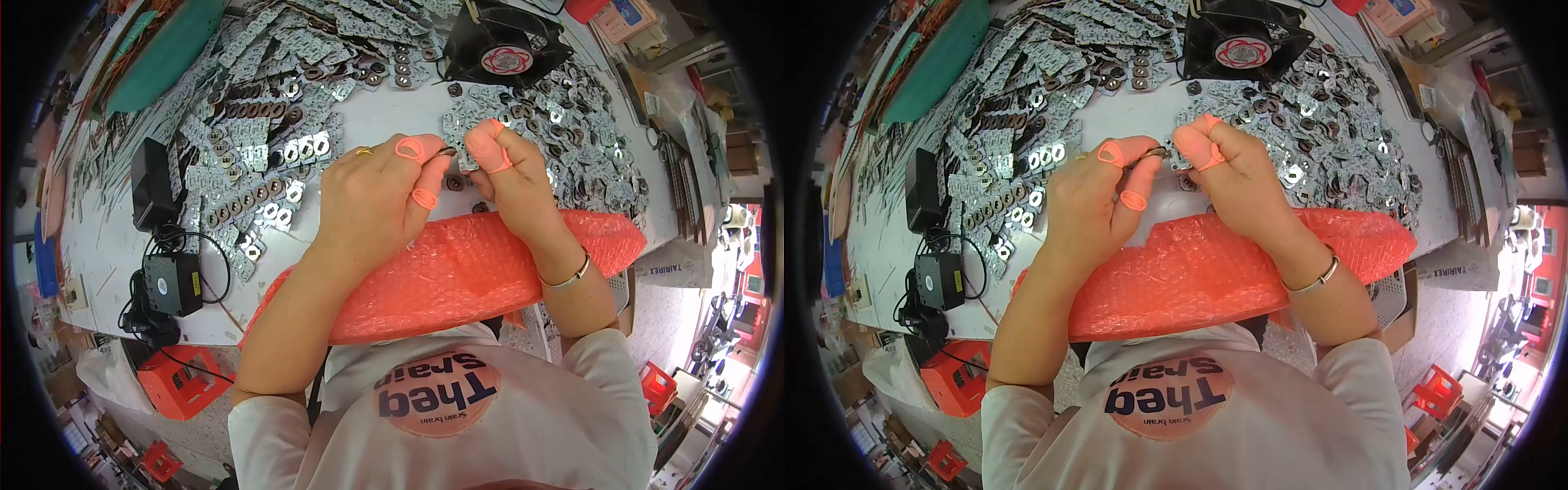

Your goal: Manual assembly and inspection of small metal components at a factory workstation.

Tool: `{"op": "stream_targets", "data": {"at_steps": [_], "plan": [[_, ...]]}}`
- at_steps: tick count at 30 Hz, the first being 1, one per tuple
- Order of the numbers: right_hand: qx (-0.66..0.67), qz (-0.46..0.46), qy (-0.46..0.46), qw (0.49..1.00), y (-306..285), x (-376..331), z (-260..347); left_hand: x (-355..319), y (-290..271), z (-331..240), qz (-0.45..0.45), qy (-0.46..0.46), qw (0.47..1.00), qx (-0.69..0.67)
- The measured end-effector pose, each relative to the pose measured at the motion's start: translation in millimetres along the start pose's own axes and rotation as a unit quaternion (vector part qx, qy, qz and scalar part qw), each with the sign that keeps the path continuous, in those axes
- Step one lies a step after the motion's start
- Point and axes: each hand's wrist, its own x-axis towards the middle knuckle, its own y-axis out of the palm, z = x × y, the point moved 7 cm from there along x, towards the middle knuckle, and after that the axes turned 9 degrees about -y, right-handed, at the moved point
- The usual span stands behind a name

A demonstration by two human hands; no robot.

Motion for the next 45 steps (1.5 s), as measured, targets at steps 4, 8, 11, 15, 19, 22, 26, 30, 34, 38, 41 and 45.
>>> {"op": "stream_targets", "data": {"at_steps": [4, 8, 11, 15, 19, 22, 26, 30, 34, 38, 41, 45], "plan": [[0.013, -0.004, -0.011, 1.0, -5, 0, -2, 0, 3, -7, 0.025, 0.037, 0.998, 0.054], [-0.064, 0.008, -0.047, 0.997, -14, 7, -2, 1, 4, 0, 0.025, -0.009, 0.999, 0.036], [-0.093, 0.05, -0.012, 0.994, -17, 8, -3, 3, 1, 8, 0.038, -0.094, 0.993, -0.057], [-0.141, 0.096, 0.008, 0.985, -19, 7, -3, -1, 10, 10, 0.108, -0.095, 0.989, -0.047], [-0.165, 0.075, 0.022, 0.983, -30, 9, 6, -4, 13, 14, 0.161, -0.189, 0.963, -0.108], [-0.155, 0.157, -0.007, 0.975, -20, 5, 1, -4, 10, 23, 0.157, -0.213, 0.944, -0.196], [-0.13, 0.161, -0.01, 0.978, -15, 1, 8, -10, 17, 27, 0.284, -0.301, 0.857, -0.306], [-0.098, 0.186, -0.027, 0.977, -9, 0, 6, -14, 19, 22, 0.309, -0.373, 0.793, -0.371], [-0.01, 0.166, -0.009, 0.986, -4, -2, 6, -14, 21, 26, 0.279, -0.39, 0.763, -0.433], [0.227, 0.146, 0.069, 0.961, 0, -8, -2, -10, 18, 15, 0.264, -0.355, 0.733, -0.517], [0.283, 0.116, 0.064, 0.95, 4, -6, -1, -6, 20, 16, 0.18, -0.289, 0.805, -0.486], [0.012, 0.031, -0.048, 0.998, -9, -3, 9, 2, -1, 5, 0.097, -0.128, 0.95, -0.266]]}}
